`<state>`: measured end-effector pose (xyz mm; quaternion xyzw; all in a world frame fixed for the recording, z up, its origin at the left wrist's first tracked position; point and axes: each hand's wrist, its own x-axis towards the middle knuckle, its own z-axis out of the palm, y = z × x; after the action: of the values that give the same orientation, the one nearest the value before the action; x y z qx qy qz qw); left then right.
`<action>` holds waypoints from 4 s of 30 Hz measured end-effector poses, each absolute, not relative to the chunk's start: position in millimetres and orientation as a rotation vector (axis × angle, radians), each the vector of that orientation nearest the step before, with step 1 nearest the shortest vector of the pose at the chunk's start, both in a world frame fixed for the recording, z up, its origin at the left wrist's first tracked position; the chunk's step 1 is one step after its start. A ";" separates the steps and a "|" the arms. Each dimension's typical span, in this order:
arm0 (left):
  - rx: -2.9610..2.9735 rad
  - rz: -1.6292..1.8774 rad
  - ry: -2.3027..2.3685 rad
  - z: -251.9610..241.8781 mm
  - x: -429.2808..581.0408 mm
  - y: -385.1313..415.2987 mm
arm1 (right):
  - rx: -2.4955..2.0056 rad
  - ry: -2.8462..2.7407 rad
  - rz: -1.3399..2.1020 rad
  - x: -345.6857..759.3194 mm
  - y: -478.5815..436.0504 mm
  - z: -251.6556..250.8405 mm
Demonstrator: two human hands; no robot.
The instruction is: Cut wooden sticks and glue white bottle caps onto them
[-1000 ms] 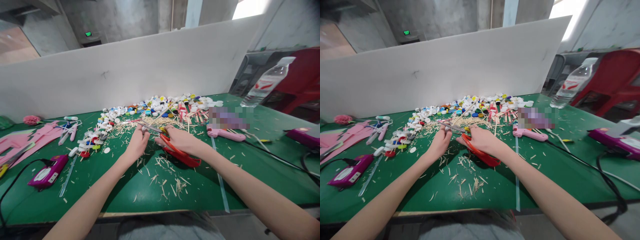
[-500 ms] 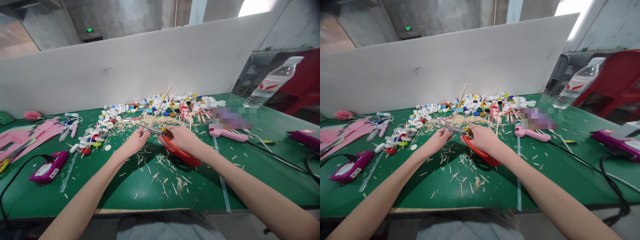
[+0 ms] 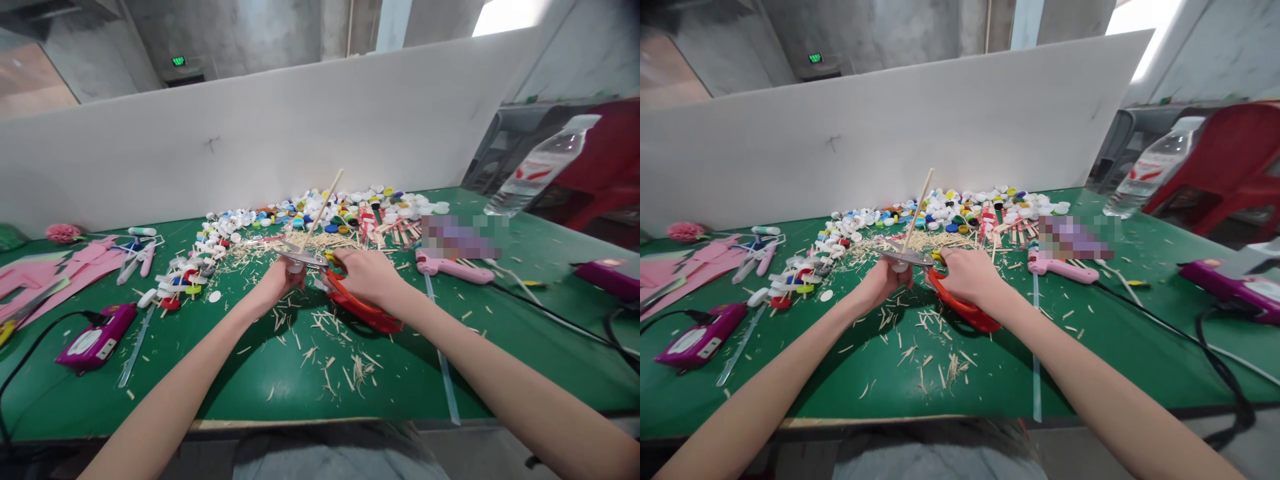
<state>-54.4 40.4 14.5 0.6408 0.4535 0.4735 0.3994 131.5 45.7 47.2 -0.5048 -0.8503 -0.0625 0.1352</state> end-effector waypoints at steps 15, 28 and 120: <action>2.605 1.561 1.794 30.0 -77.6 29.2 | -1.391 -2.519 -0.487 136.3 45.7 47.1; 3.094 1.102 1.942 37.2 -65.4 23.7 | -1.190 -2.600 -0.554 125.6 35.3 37.1; 3.003 0.929 1.888 29.0 -65.7 34.5 | -1.346 -2.641 -0.384 114.7 35.9 31.8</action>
<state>-65.7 34.5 29.0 0.7909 0.4972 0.2447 -0.2597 114.7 35.9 31.8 -0.4490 -0.8810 -0.1280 0.0764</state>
